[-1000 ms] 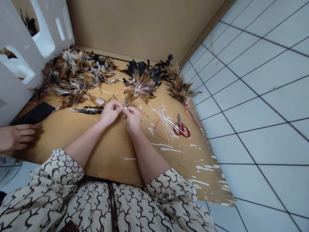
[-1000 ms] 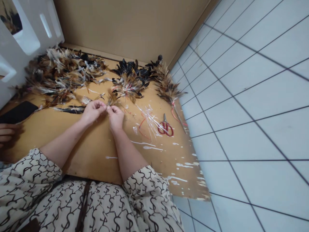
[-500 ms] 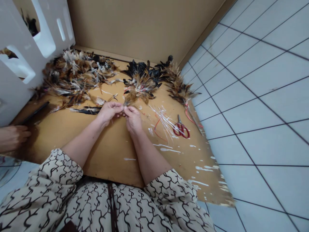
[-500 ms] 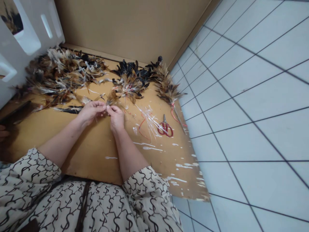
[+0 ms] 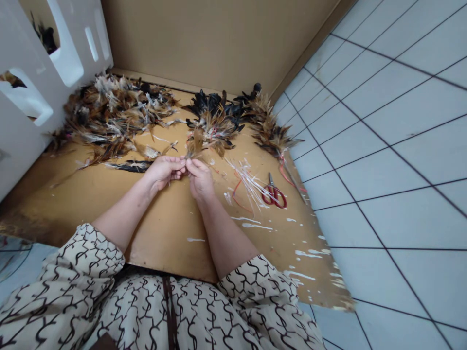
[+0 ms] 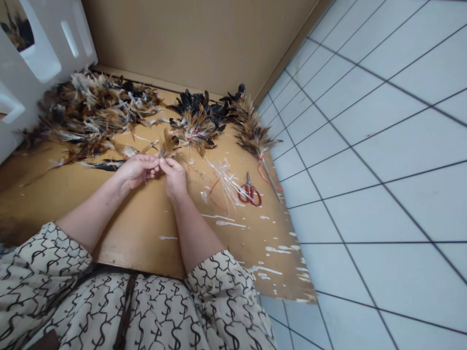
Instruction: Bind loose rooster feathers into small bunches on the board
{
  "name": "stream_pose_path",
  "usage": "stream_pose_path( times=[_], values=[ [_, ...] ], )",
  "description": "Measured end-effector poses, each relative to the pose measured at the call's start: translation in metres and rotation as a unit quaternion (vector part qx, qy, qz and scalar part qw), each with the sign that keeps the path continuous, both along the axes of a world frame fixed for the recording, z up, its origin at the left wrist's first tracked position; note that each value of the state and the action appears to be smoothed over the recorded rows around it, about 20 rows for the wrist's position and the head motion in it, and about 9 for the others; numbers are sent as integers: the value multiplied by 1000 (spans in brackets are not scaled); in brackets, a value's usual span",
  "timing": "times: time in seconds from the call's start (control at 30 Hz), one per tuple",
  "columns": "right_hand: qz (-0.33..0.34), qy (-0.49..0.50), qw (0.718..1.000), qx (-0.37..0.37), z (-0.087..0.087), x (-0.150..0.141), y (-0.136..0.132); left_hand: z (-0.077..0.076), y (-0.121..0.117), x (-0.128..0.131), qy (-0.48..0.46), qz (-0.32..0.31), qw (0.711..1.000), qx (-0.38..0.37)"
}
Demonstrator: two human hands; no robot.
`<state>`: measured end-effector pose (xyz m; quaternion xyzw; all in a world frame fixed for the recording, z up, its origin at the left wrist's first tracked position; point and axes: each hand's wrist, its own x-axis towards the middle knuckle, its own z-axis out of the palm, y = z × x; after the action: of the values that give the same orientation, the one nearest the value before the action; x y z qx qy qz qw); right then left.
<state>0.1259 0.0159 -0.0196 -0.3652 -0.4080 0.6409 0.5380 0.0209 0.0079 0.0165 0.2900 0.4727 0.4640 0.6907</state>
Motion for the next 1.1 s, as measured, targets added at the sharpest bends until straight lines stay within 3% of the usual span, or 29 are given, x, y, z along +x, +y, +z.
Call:
stream_pose_path(
  times=[0.47,0.57,0.67,0.8,0.9,1.0,1.1],
  values=[
    [-79,-71,994,32,-8,3,6,5,-4,-2,111,-35,992,57],
    [-116,-149,980,68,-9,4,6,6,-2,-5,149,3,987,68],
    [-141,-253,951,105,-9,6,5,9,2,-15,168,80,978,92],
    [-112,-444,873,170,-10,11,5,13,8,-35,238,149,950,139],
    [-85,-539,813,204,-11,13,6,10,11,-45,306,146,926,166],
    [-92,-547,806,206,-12,14,7,2,12,-48,401,98,896,163],
    [-90,-533,822,180,-15,13,7,-3,13,-50,519,23,838,166]
  ],
)
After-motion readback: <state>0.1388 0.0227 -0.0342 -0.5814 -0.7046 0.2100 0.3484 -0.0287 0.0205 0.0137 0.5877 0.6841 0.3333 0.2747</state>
